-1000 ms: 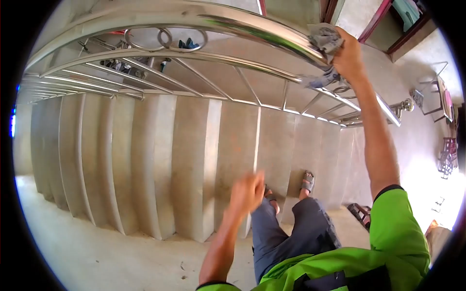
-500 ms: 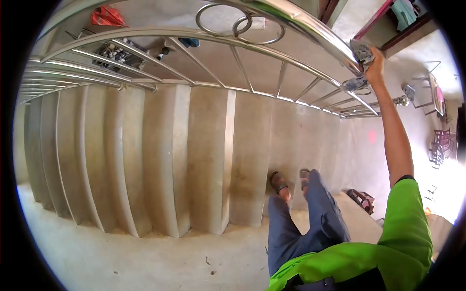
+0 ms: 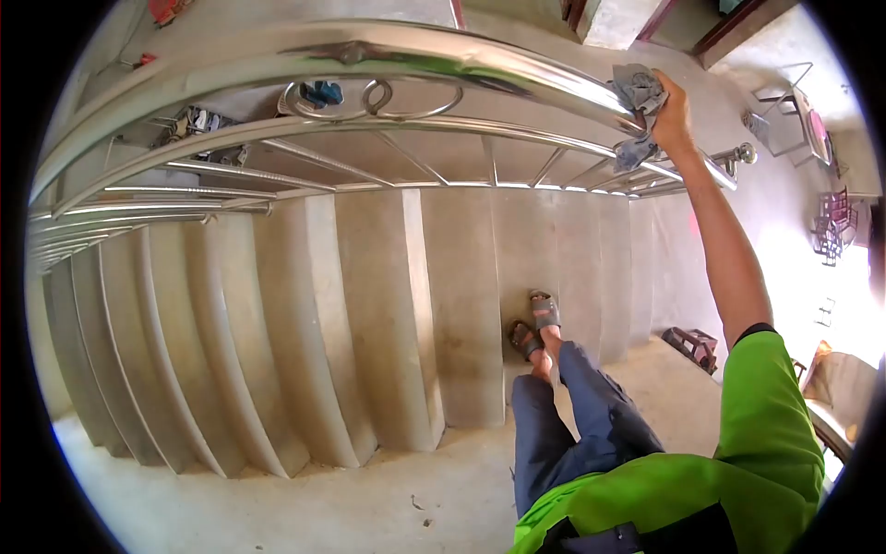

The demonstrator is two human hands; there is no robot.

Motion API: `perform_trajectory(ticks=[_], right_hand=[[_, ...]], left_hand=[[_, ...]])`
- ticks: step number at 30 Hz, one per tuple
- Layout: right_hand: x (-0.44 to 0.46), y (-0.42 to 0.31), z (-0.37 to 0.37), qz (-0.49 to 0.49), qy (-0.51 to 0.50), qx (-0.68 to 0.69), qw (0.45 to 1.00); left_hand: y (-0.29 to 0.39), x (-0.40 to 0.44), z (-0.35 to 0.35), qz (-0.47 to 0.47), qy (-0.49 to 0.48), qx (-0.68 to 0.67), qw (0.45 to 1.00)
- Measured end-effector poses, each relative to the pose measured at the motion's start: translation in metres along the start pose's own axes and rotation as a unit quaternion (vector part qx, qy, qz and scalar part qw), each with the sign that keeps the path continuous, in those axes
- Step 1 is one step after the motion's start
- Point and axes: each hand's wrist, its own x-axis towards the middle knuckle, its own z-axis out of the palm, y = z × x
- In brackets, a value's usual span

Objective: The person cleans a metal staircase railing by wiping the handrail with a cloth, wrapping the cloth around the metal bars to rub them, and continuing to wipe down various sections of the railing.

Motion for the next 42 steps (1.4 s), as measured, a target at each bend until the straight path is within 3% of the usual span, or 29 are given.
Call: perform_trajectory(ticks=[3, 10, 16, 22, 24, 27, 29, 31, 34, 36, 38, 40, 42], right_hand=[[0.001, 0.005, 0.0, -0.061, 0.004, -0.068, 0.996], [0.001, 0.006, 0.0, -0.054, 0.023, -0.053, 0.997], [0.001, 0.011, 0.003, 0.011, -0.006, -0.002, 1.0], [0.001, 0.006, 0.0, 0.019, 0.029, -0.096, 0.995], [-0.001, -0.005, -0.005, 0.031, -0.02, -0.07, 0.997], [-0.006, -0.028, 0.006, 0.08, 0.05, -0.035, 0.995], [-0.011, -0.07, 0.017, 0.022, 0.042, 0.02, 0.999], [-0.005, -0.098, 0.034, -0.133, 0.059, 0.033, 0.989], [0.002, -0.108, 0.025, -0.153, 0.024, 0.085, 0.984], [0.002, -0.088, -0.006, 0.042, -0.111, 0.02, 0.993], [0.0, -0.037, -0.015, 0.118, -0.009, -0.076, 0.99], [0.002, 0.003, -0.021, 0.216, 0.025, -0.069, 0.974], [0.003, 0.02, -0.016, 0.198, 0.047, -0.114, 0.972]], left_hand=[[0.008, -0.001, -0.007, 0.0, -0.003, 0.011, 1.0], [0.027, -0.002, -0.02, 0.002, -0.006, 0.034, 0.999], [0.038, -0.008, -0.029, 0.0, 0.0, 0.041, 0.999], [0.053, -0.007, -0.045, 0.011, 0.001, 0.06, 0.998], [0.059, -0.006, -0.051, 0.015, 0.002, 0.068, 0.998], [0.071, 0.001, -0.061, 0.02, 0.003, 0.087, 0.996], [0.083, 0.007, -0.068, 0.027, -0.001, 0.104, 0.994], [0.096, 0.015, -0.078, 0.034, -0.005, 0.125, 0.992], [0.116, 0.028, -0.1, 0.041, -0.014, 0.154, 0.987], [0.128, 0.038, -0.116, 0.044, -0.02, 0.169, 0.984], [0.141, 0.049, -0.137, 0.048, -0.026, 0.182, 0.982], [0.152, 0.061, -0.158, 0.05, -0.033, 0.197, 0.979], [0.162, 0.075, -0.173, 0.059, -0.032, 0.21, 0.975]])
